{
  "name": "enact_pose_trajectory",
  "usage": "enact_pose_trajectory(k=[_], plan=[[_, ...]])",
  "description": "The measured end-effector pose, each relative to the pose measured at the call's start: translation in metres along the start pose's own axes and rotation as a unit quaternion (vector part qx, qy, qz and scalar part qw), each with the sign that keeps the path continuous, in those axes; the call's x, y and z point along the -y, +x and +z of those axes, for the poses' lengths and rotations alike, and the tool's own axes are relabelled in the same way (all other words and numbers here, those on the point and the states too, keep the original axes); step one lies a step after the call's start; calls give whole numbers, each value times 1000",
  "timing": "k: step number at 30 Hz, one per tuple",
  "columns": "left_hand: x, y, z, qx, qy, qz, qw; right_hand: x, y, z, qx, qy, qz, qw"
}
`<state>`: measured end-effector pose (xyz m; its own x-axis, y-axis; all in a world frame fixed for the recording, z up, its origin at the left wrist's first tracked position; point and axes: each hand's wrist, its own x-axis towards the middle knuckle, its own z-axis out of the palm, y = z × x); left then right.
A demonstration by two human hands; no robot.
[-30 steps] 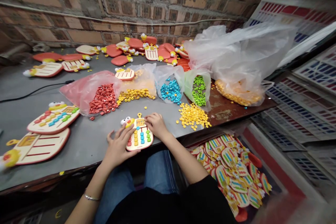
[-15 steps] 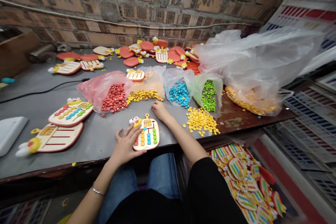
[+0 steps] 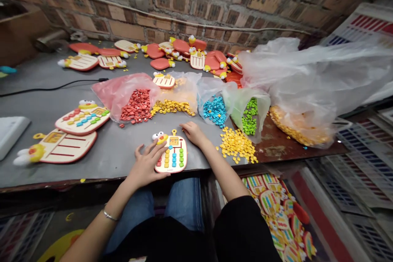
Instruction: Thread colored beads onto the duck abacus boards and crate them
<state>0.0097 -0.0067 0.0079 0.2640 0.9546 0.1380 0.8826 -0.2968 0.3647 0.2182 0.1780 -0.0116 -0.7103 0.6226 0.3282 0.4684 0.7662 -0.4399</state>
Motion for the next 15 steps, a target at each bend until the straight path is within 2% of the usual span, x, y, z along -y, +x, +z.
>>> enact_pose_trajectory(k=[5,15], plan=[[2,0,2,0,-13,-3,1000,1,-10,-4,-1,-12,-10,1000],[3,0,3,6,-20,-4,1000,-1,-17,-14,16,43,-32,998]])
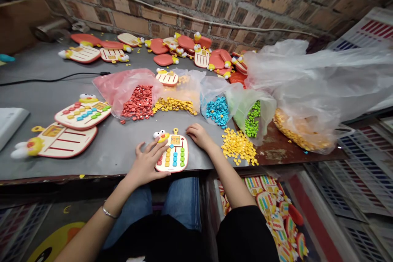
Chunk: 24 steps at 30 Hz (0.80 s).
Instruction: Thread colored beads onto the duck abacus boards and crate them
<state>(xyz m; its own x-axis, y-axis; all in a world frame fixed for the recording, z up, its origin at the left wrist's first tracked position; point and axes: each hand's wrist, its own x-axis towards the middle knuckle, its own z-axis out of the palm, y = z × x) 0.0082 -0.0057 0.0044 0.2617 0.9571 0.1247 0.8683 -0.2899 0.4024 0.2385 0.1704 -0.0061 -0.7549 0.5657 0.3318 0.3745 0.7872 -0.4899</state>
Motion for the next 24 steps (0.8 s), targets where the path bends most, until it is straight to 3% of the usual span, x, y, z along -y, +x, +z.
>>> enact_pose_trajectory(k=[5,13,20,24], plan=[[-1,0,-2,3,0,-1,1000,5,1,-1,-3,1,11,1000],[0,0,-1,6,-5,0,1000,33,-1,-7,21,51,10,998],[0,0,-1,-3,-11,3,1000,37,12,-10,82,73,47,993],[0,0,-1,-8,-18,4,1000,31,28,-18,162,121,101,974]])
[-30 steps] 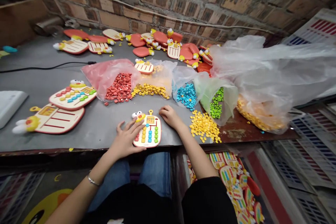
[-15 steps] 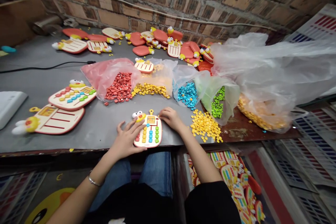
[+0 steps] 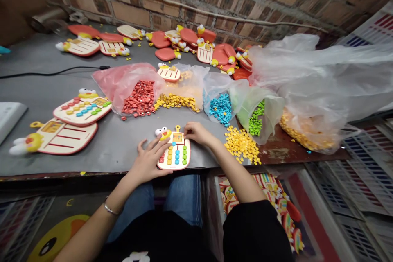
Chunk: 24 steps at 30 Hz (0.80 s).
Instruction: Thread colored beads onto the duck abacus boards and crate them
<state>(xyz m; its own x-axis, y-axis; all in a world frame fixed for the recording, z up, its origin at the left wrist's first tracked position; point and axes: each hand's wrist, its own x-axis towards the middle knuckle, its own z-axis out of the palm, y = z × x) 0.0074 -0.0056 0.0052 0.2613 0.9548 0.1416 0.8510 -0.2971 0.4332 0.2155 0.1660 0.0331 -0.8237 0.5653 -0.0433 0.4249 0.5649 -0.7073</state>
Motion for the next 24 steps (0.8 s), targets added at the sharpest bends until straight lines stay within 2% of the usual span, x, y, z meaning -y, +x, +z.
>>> enact_pose_trajectory(k=[3,6,10,13,15,18,21,24], plan=[[0,0,0,-3,-4,2,1000,-3,17,-10,93,61,87,990],[1,1,-1,1,-8,6,1000,-4,39,-18,179,30,162,970],[2,2,0,10,-20,5,1000,3,65,-22,264,-92,157,947],[3,3,1,9,-28,3,1000,10,75,-22,297,-132,140,935],[3,3,1,9,-30,4,1000,10,75,-21,296,-131,137,936],[1,3,0,4,-23,1,1000,7,65,-21,259,-104,134,951],[1,3,-1,-4,-17,3,1000,4,44,-18,198,-25,144,969],[4,1,0,-8,-19,15,1000,9,15,-6,103,89,158,978]])
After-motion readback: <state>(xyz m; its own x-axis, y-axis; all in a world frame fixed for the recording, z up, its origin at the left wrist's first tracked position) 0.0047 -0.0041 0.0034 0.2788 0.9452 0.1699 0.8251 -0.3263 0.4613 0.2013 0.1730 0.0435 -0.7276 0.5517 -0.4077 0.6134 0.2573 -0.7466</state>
